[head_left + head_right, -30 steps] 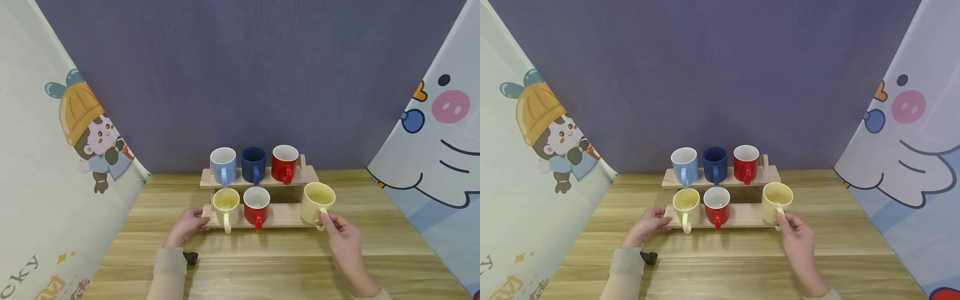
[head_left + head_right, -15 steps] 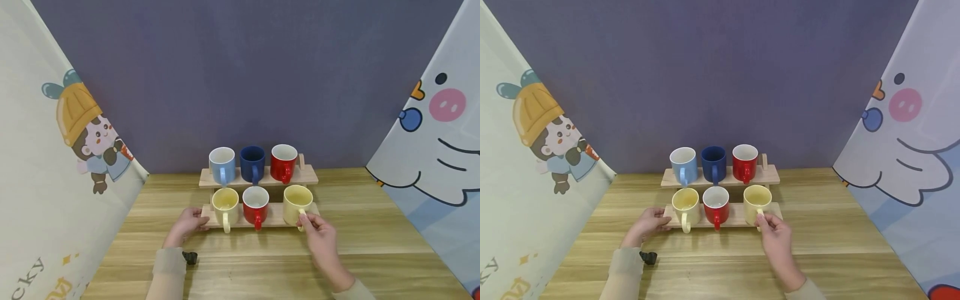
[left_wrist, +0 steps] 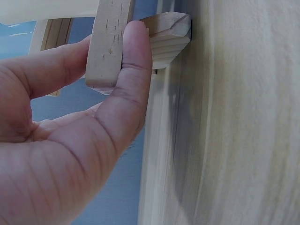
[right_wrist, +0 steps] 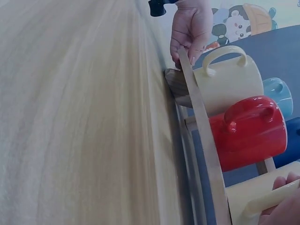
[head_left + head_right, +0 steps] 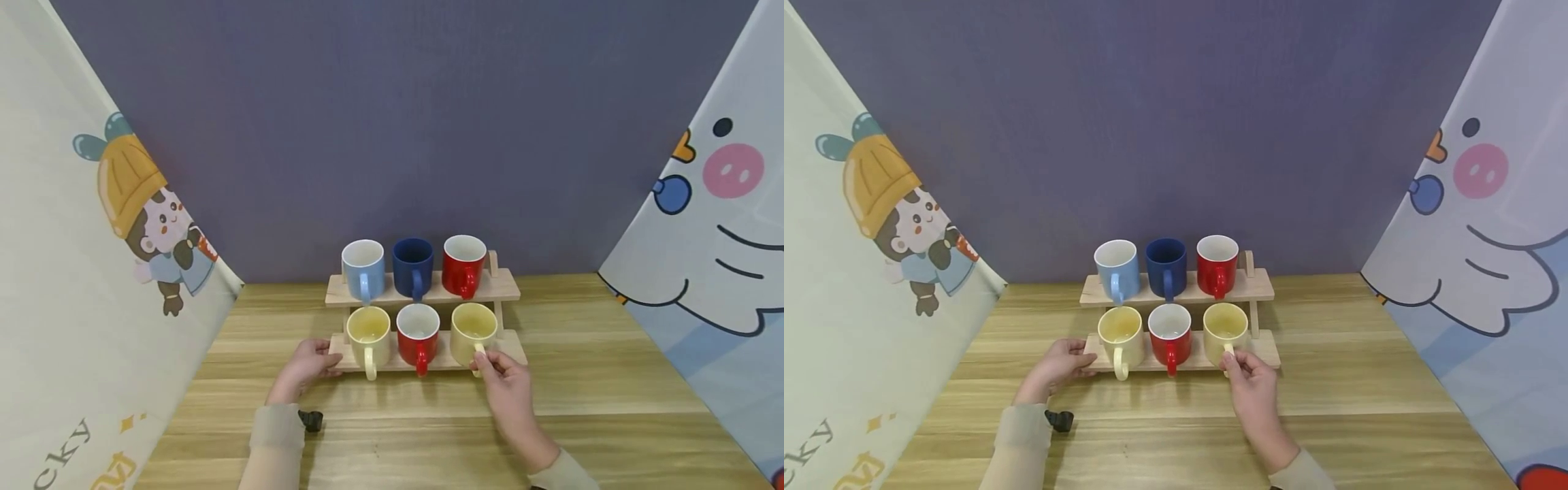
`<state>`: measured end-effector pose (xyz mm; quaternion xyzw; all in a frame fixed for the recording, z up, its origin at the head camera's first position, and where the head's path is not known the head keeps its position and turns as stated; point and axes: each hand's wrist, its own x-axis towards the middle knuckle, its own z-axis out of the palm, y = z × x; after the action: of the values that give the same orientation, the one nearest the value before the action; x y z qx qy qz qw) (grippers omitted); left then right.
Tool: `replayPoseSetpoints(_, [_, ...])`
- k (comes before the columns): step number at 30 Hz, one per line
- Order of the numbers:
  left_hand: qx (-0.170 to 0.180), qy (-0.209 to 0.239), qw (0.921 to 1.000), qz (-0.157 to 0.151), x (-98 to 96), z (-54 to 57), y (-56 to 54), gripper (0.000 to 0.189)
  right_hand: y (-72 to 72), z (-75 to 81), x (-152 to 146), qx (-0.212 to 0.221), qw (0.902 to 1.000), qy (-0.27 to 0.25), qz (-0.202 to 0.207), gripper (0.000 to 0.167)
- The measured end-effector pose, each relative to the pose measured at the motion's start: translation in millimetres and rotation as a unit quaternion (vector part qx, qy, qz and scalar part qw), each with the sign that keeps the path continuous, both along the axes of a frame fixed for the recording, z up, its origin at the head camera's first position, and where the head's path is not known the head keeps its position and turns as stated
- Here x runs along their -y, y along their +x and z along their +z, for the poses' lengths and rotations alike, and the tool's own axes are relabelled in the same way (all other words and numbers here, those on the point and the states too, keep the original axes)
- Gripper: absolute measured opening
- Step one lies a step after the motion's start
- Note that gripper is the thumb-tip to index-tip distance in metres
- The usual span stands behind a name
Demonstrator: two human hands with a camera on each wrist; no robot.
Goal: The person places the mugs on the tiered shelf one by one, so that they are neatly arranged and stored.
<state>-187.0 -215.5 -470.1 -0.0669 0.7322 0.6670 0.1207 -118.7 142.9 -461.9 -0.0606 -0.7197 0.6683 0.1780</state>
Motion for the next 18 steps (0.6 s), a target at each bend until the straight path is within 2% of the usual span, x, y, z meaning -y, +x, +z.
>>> replayPoseSetpoints(6, [-0.002,0.0,1.0,0.0,-0.4,1.7,-0.1,0.045,-1.3,-1.6,-1.0,0.012,0.9998,0.008,0.01,0.015])
replayPoseSetpoints(18, [-0.001,-0.005,1.0,-0.001,-0.8,3.2,0.3,0.042,-1.5,4.5,-2.5,0.007,0.9997,0.011,0.02,0.017])
